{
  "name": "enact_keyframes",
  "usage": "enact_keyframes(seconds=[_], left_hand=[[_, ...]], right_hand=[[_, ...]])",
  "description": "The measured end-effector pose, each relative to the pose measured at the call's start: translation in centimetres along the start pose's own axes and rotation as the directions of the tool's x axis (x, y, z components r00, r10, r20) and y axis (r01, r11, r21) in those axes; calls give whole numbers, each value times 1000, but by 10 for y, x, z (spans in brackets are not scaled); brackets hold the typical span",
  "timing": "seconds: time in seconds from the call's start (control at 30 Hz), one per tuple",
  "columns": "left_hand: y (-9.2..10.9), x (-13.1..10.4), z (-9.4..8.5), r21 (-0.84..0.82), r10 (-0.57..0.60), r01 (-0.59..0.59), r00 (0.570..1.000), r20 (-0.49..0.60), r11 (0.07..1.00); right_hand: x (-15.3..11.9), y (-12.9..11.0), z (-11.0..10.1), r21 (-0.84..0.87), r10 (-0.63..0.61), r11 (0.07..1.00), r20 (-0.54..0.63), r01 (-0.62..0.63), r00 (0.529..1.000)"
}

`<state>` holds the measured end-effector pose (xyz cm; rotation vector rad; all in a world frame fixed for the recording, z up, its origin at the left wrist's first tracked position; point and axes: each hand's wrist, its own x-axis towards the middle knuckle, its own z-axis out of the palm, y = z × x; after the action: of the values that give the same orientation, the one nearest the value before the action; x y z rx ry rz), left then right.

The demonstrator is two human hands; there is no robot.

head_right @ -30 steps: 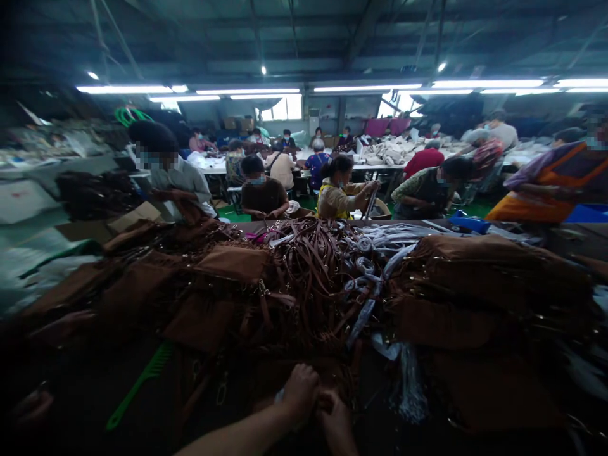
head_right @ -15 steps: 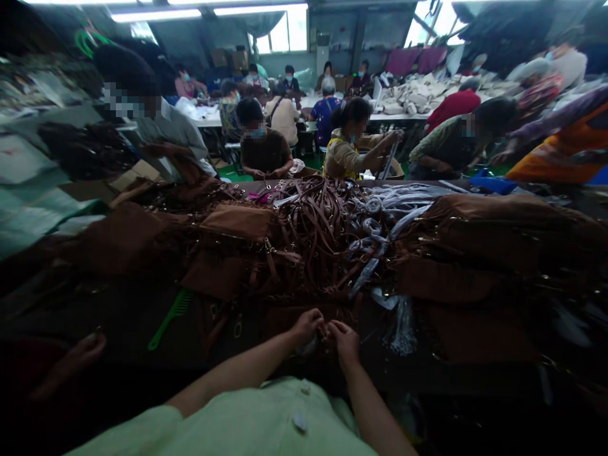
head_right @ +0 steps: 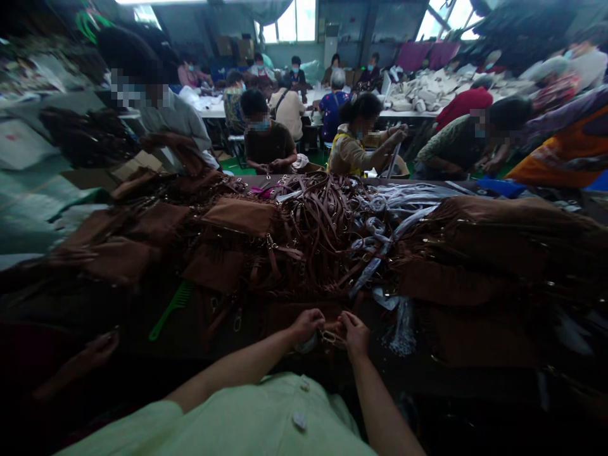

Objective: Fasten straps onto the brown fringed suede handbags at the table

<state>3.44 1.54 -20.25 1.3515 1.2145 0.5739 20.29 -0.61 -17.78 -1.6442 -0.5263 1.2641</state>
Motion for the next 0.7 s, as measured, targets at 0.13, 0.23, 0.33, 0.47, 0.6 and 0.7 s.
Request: enact_keyframes(seconds=[0.13, 0.23, 0.33, 0.47, 0.6, 0.7], left_hand=[[2, -2, -2, 17, -9, 8, 999, 39, 1000], [3, -2, -3, 28, -15, 13, 998, 69, 1000], [2, -2, -5, 76, -13, 7, 997, 70, 997], [0, -2, -8, 163, -27, 18, 998, 54, 987], [2, -3, -9, 214, -37, 21, 997, 71, 977], [4, -3, -9, 250, -47, 27, 996, 74, 968]], right_hand=[[-3, -6, -1, -304, -159, 933, 136, 194, 978], [-8, -11, 1, -441, -156, 853, 297, 280, 942], [-12, -13, 3, -444, -113, 846, 393, 296, 912], [-13, -13, 4, -432, -92, 850, 442, 302, 892], [-12, -12, 6, -451, -76, 844, 436, 290, 897], [-12, -12, 8, -454, -60, 850, 423, 269, 904]])
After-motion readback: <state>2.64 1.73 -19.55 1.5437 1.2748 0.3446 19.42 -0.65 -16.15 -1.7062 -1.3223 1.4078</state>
